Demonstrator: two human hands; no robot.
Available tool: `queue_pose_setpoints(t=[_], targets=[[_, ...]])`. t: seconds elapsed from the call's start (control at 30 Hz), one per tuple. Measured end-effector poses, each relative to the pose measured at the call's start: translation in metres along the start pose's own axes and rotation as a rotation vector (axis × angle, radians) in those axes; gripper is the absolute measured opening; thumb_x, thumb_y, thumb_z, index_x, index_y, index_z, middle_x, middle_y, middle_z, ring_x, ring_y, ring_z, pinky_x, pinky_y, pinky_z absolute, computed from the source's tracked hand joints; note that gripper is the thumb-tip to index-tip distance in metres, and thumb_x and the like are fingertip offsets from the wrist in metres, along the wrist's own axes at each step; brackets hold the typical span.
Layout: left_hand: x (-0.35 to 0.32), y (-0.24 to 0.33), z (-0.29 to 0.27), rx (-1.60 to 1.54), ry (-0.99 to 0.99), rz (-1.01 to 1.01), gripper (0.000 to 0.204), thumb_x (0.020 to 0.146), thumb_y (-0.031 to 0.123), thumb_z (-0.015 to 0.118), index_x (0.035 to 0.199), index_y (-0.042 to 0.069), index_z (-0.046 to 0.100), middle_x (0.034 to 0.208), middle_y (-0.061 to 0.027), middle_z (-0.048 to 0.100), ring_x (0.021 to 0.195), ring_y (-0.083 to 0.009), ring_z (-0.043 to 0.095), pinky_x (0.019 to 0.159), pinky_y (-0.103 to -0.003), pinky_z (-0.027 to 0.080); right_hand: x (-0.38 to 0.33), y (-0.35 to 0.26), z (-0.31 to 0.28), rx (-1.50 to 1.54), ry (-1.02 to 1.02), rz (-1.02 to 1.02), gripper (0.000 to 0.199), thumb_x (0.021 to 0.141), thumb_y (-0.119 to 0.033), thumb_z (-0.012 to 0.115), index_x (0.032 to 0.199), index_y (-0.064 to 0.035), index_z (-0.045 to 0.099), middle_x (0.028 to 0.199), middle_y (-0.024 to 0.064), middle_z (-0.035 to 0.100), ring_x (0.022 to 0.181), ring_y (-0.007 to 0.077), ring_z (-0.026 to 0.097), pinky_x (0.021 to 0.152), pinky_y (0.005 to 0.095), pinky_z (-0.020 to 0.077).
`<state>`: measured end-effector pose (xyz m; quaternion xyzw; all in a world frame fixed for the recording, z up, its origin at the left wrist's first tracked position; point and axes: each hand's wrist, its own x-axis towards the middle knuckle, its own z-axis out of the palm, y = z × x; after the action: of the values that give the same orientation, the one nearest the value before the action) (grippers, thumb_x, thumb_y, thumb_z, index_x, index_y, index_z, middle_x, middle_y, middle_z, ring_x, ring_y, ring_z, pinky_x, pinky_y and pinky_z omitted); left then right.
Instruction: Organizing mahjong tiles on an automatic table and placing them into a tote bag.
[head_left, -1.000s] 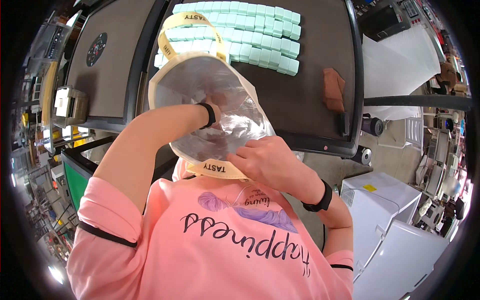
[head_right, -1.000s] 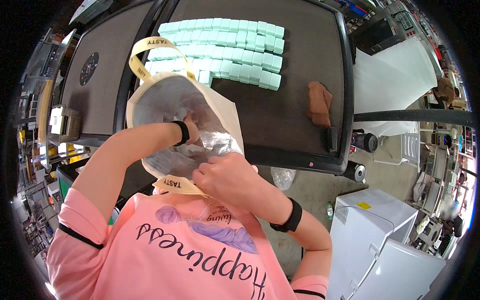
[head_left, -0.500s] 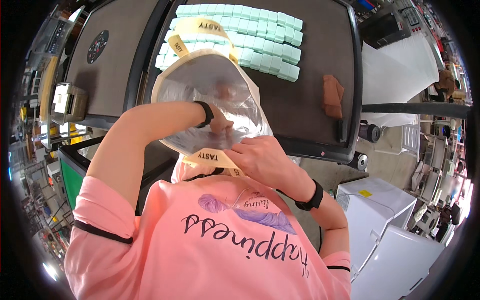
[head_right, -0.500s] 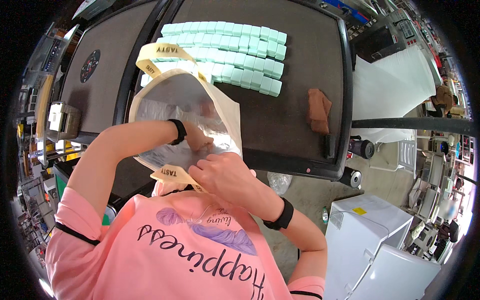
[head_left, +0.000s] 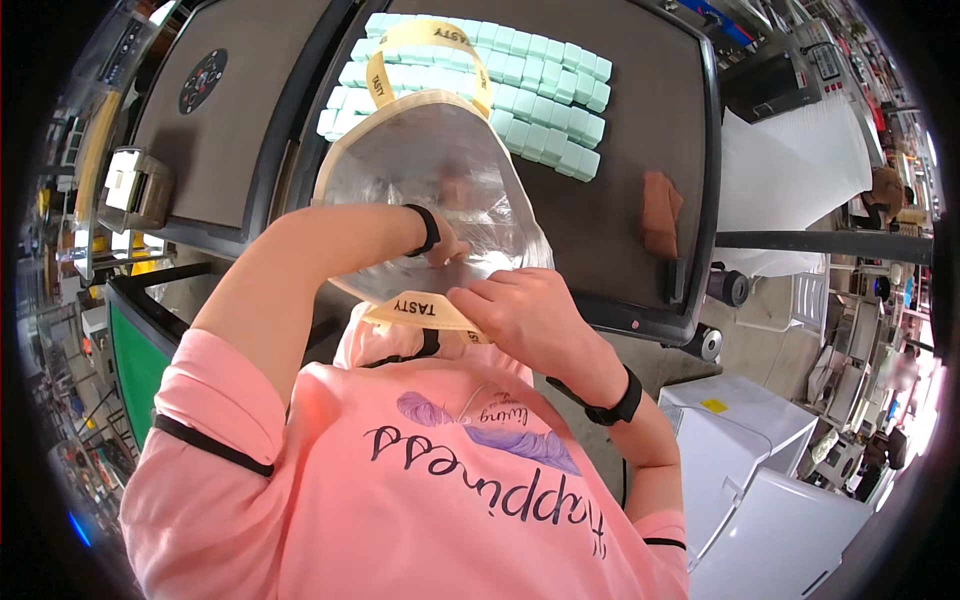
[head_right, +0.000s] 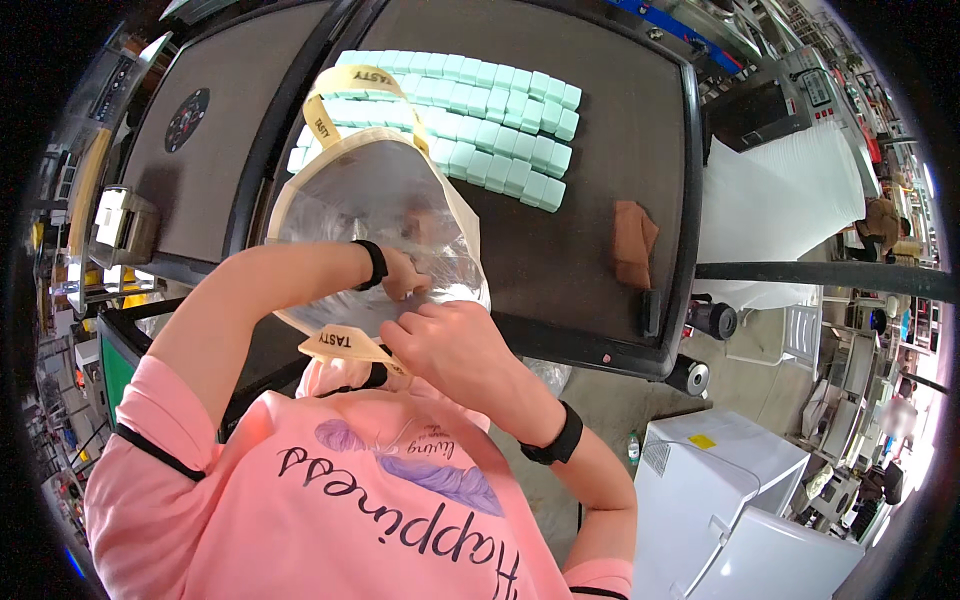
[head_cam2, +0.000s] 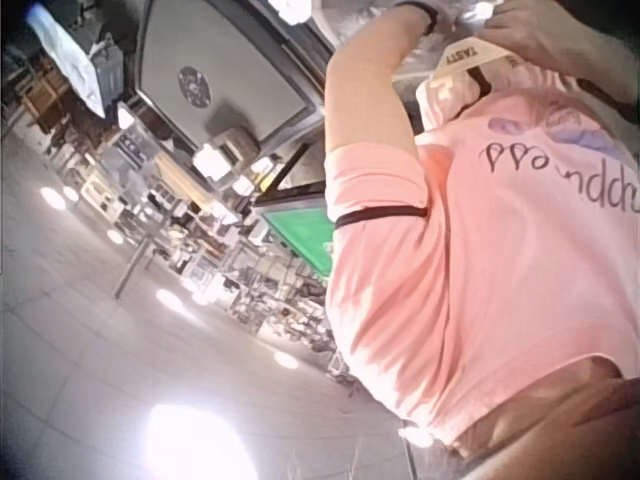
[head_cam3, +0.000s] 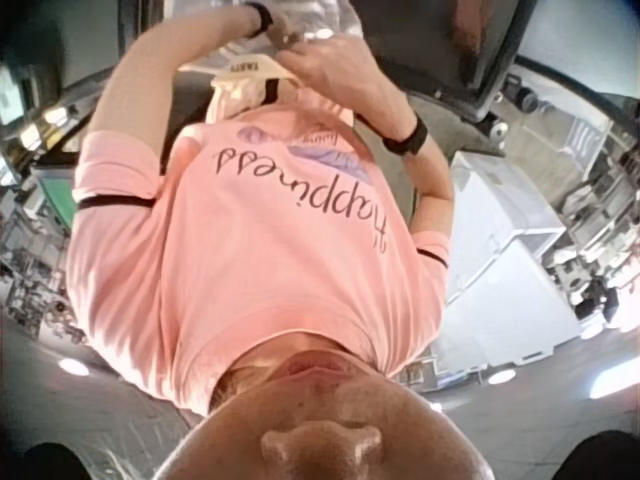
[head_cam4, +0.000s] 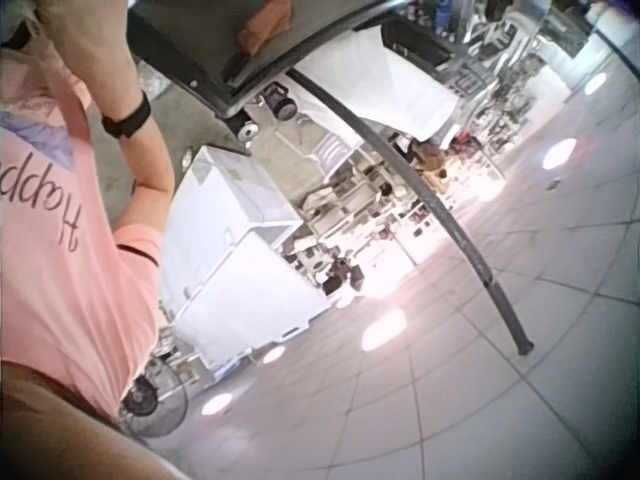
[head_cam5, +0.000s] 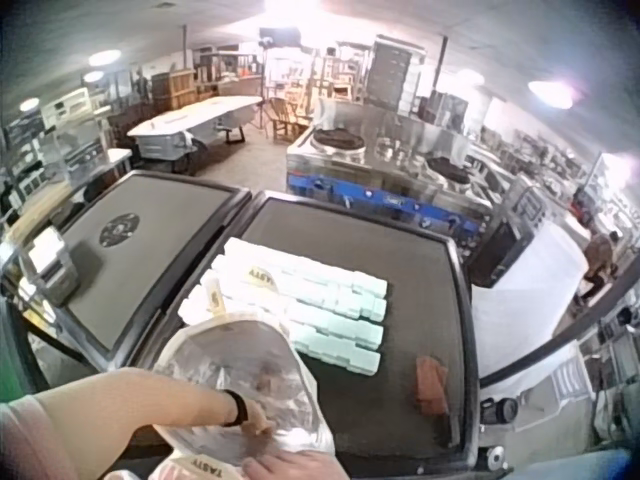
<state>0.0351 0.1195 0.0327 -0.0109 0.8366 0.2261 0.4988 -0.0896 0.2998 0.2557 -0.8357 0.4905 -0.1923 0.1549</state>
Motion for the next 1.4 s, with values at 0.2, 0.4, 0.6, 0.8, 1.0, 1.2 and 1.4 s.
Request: queue_pose_setpoints(t=[0.2,0.4,0.6,0.8,1.0,1.2,1.4], targets=[[0.012,0.007,0.002,-0.125,0.048,0.06,0.051,0.084,0.016,0.063,0.135,0.012,0.053,0.111,-0.0177,0.07,0.109,-0.0344,0.065,0.091,-0.046,0.051,0.001,-0.003,0.004,0.022,0.057,-0.035,0.028,0.075,-0.016,0.067,0.102,-0.0095,0.066,0.077,0.0004,0.063,0.071,0.0187,0.067,0.059,0.0319,0.0508],[0.001,0.02,-0.032,0.022,0.032,0.138,0.046,0.083,0.015,0.064,0.128,0.007,0.063,0.117,-0.0167,0.066,0.109,-0.0339,0.062,0.094,-0.044,0.05,-0.001,-0.005,-0.003,0.017,0.007,0.022,0.029,0.074,-0.016,0.067,0.102,-0.0086,0.066,0.077,0.0004,0.062,0.072,0.0192,0.066,0.06,0.0331,0.0514],[0.019,0.022,-0.033,0.382,0.635,0.23,0.048,0.082,0.024,0.065,0.125,0.001,0.064,0.13,-0.0157,0.058,0.117,-0.0325,0.057,0.099,-0.041,0.047,-0.002,-0.008,-0.002,0.09,0.012,-0.017,0.029,0.074,-0.015,0.067,0.102,-0.0081,0.067,0.076,0.0004,0.061,0.071,0.0202,0.065,0.06,0.0337,0.0512],[0.039,0.017,-0.067,0.181,0.439,0.105,0.048,0.081,0.028,0.068,0.123,0.004,0.07,0.128,-0.018,0.066,0.124,-0.0306,0.06,0.099,-0.043,0.049,-0.007,-0.01,-0.012,0.08,0.063,0.024,0.03,0.073,-0.017,0.071,0.102,-0.0082,0.069,0.094,0.0034,0.071,0.081,0.0207,0.07,0.066,0.0321,0.0551],[-0.112,0.054,-0.108,-0.051,0.392,0.062,0.041,0.095,0.031,0.059,0.124,0.003,0.069,0.12,-0.022,0.07,0.115,-0.0367,0.065,0.099,-0.046,0.05,-0.02,0.007,-0.043,0.153,0.375,0.115,0.023,0.075,-0.006,0.081,0.097,-0.0063,0.076,0.096,0.0072,0.075,0.083,0.0236,0.073,0.07,0.0333,0.0581],[-0.275,0.064,-0.12,-0.44,0.699,0.197,0.021,0.101,0.018,0.059,0.111,0.002,0.069,0.102,-0.0106,0.072,0.092,-0.0225,0.069,0.082,-0.035,0.055,-0.037,0.04,-0.049,0.262,0.593,0.458,0.016,0.087,-0.002,0.074,0.102,-0.0044,0.076,0.092,0.0105,0.076,0.08,0.022,0.074,0.069,0.0312,0.057],[-0.342,-0.012,-0.102,-0.559,1.279,-0.285,0.015,0.103,0.016,0.056,0.1,0.002,0.063,0.088,-0.0001,0.065,0.073,-0.0093,0.058,0.066,-0.026,0.05,-0.043,0.157,0.012,0.233,0.686,0.767,0.026,0.09,-0.009,0.074,0.116,-0.0057,0.071,0.098,0.0106,0.076,0.082,0.0199,0.073,0.075,0.0323,0.0568]])
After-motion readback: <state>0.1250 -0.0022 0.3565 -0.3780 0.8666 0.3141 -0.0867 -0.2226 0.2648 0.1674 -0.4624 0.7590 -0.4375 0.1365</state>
